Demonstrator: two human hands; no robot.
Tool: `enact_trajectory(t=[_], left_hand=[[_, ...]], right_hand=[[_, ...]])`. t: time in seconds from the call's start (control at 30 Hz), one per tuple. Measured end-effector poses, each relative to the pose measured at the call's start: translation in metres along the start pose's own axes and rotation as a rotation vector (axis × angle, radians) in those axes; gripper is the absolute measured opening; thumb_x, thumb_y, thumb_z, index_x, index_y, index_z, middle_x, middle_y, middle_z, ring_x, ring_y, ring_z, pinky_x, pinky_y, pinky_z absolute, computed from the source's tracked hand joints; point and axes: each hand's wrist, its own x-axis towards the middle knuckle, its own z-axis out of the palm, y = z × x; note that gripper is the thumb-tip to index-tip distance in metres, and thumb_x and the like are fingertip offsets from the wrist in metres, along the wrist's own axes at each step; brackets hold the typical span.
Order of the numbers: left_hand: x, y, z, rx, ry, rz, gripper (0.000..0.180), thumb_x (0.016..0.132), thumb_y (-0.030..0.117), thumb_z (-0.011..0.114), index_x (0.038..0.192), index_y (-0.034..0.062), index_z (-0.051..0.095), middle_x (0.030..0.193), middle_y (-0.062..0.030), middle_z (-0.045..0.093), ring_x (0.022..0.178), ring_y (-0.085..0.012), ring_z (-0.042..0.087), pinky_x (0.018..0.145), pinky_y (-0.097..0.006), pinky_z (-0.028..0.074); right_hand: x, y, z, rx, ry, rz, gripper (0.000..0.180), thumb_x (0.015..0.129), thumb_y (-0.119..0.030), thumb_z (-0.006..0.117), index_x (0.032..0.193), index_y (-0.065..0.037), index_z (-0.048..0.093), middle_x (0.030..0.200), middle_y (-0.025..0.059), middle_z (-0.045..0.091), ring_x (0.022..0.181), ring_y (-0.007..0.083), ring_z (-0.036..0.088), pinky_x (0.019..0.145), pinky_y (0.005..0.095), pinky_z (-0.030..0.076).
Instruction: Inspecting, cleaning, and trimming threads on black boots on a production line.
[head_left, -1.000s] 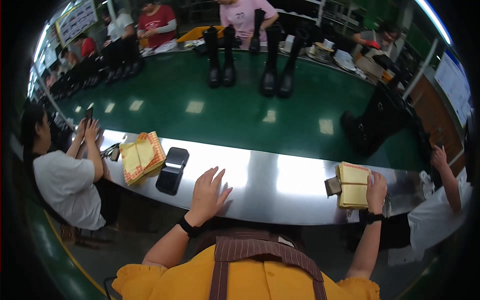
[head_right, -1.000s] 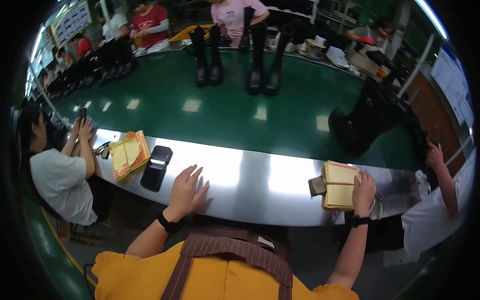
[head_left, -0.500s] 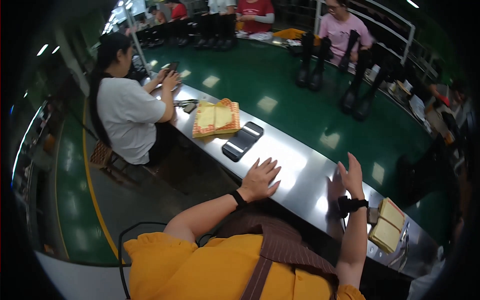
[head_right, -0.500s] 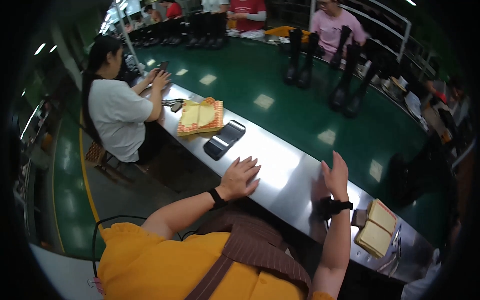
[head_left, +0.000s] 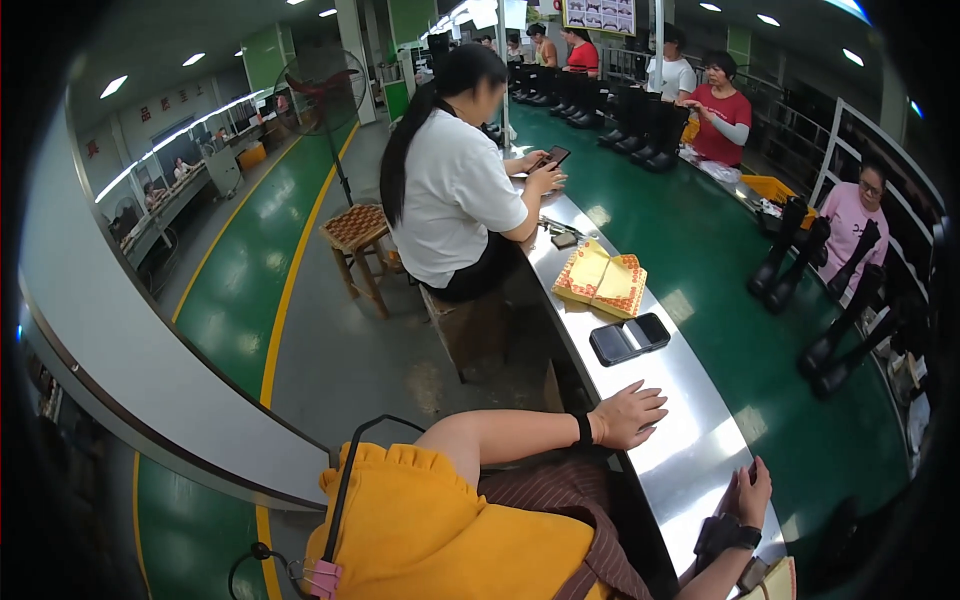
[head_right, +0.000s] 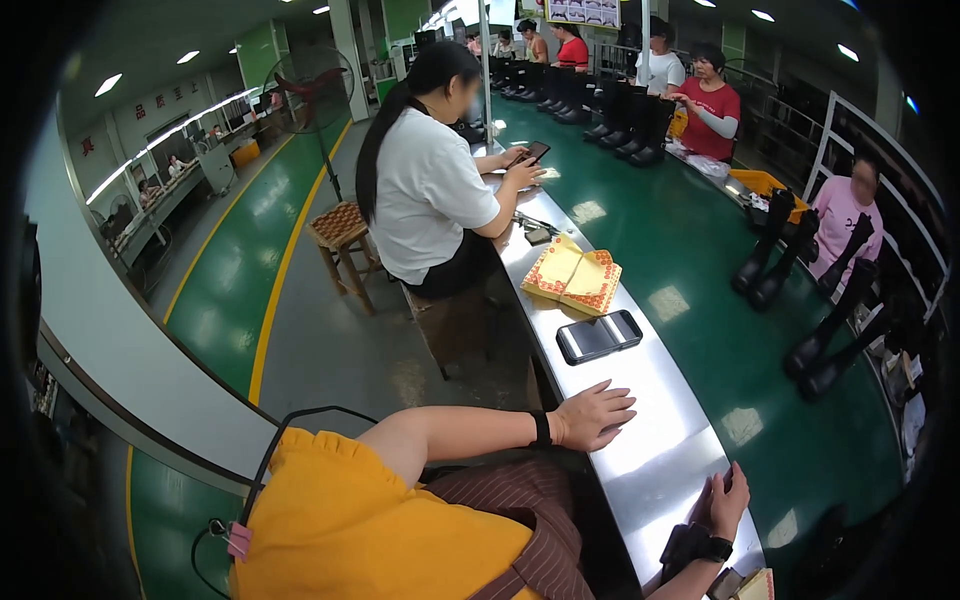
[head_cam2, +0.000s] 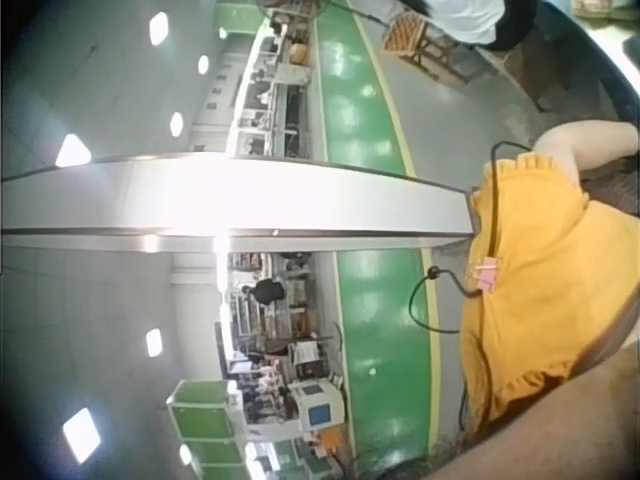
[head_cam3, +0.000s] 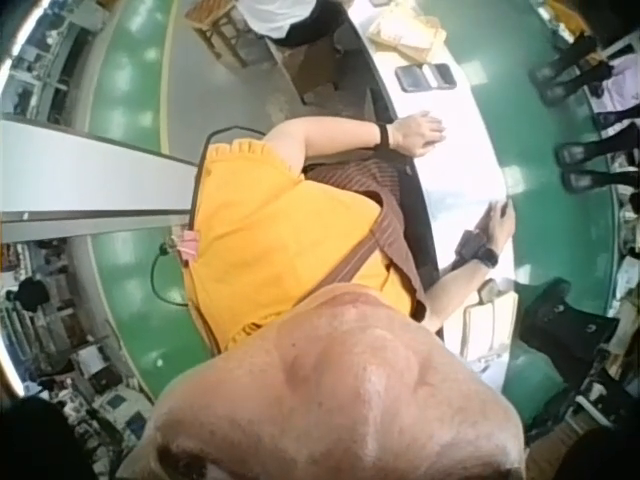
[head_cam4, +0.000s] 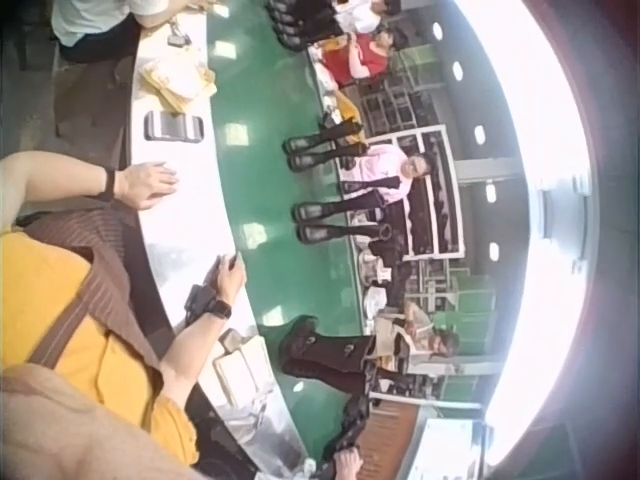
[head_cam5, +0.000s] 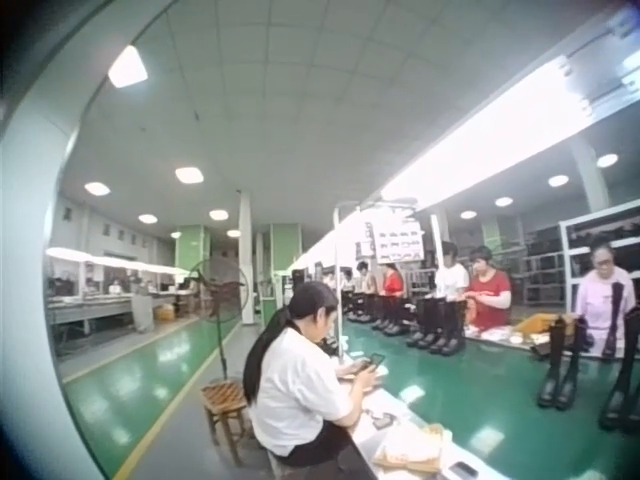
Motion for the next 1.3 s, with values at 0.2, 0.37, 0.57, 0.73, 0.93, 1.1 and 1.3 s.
enact_trajectory(t=[0.2, 0.37, 0.57, 0.73, 0.93, 1.1, 1.3], left_hand=[[0.003, -0.001, -0.001, 0.001, -0.029, -0.010, 0.036, 0.086, 0.021, 0.055, 0.117, 0.0044, 0.059, 0.127, -0.0148, 0.054, 0.128, -0.0299, 0.044, 0.109, -0.049, 0.032], [-0.001, -0.001, 0.000, -0.006, -0.060, -0.018, 0.038, 0.087, 0.023, 0.054, 0.120, 0.0041, 0.057, 0.130, -0.0150, 0.052, 0.130, -0.0307, 0.042, 0.110, -0.050, 0.030], [-0.005, -0.006, 0.005, -0.049, -0.063, -0.051, 0.042, 0.087, 0.027, 0.054, 0.122, 0.0034, 0.057, 0.133, -0.0157, 0.050, 0.132, -0.0305, 0.040, 0.112, -0.049, 0.027], [-0.007, -0.010, 0.001, -0.102, -0.065, -0.061, 0.044, 0.088, 0.029, 0.052, 0.123, 0.0027, 0.057, 0.135, -0.0160, 0.049, 0.133, -0.0305, 0.038, 0.113, -0.049, 0.025], [-0.008, -0.013, 0.002, -0.148, -0.072, -0.051, 0.049, 0.088, 0.033, 0.053, 0.126, 0.0020, 0.055, 0.137, -0.0168, 0.047, 0.135, -0.0309, 0.036, 0.113, -0.049, 0.024], [-0.014, -0.015, 0.000, -0.181, -0.076, -0.038, 0.051, 0.087, 0.034, 0.054, 0.126, 0.0022, 0.054, 0.137, -0.0175, 0.047, 0.134, -0.0310, 0.036, 0.113, -0.049, 0.024], [-0.012, -0.016, 0.003, -0.177, -0.070, -0.019, 0.053, 0.086, 0.035, 0.056, 0.128, 0.0024, 0.053, 0.137, -0.0179, 0.047, 0.134, -0.0322, 0.036, 0.113, -0.050, 0.023]], right_hand=[[0.003, 0.004, -0.002, -0.046, -0.030, -0.021, 0.053, 0.086, -0.025, 0.064, 0.133, -0.007, 0.050, 0.128, 0.0170, 0.055, 0.120, 0.0343, 0.048, 0.105, 0.0425, 0.034], [0.003, 0.012, -0.001, -0.152, -0.076, -0.083, 0.058, 0.084, -0.025, 0.065, 0.135, -0.006, 0.046, 0.131, 0.0171, 0.052, 0.121, 0.0343, 0.046, 0.107, 0.0426, 0.031], [0.001, 0.015, -0.002, -0.085, -0.047, -0.092, 0.059, 0.081, -0.020, 0.069, 0.134, -0.004, 0.047, 0.130, 0.0172, 0.049, 0.121, 0.0346, 0.046, 0.105, 0.0408, 0.034], [0.004, 0.006, -0.001, -0.122, -0.068, -0.033, 0.059, 0.082, -0.017, 0.069, 0.134, -0.003, 0.046, 0.130, 0.0187, 0.047, 0.122, 0.0355, 0.045, 0.105, 0.0397, 0.035], [0.004, 0.011, 0.000, -0.101, -0.060, 0.060, 0.058, 0.083, -0.015, 0.067, 0.134, -0.001, 0.045, 0.131, 0.0189, 0.046, 0.124, 0.0338, 0.044, 0.107, 0.0386, 0.034], [0.007, 0.016, -0.003, -0.117, -0.087, 0.087, 0.059, 0.082, -0.014, 0.068, 0.134, -0.001, 0.045, 0.131, 0.0184, 0.048, 0.124, 0.0322, 0.046, 0.107, 0.0380, 0.035], [0.008, 0.019, -0.006, -0.128, -0.068, 0.114, 0.059, 0.081, -0.014, 0.069, 0.134, -0.002, 0.046, 0.131, 0.0185, 0.050, 0.125, 0.0309, 0.046, 0.106, 0.0374, 0.036]])
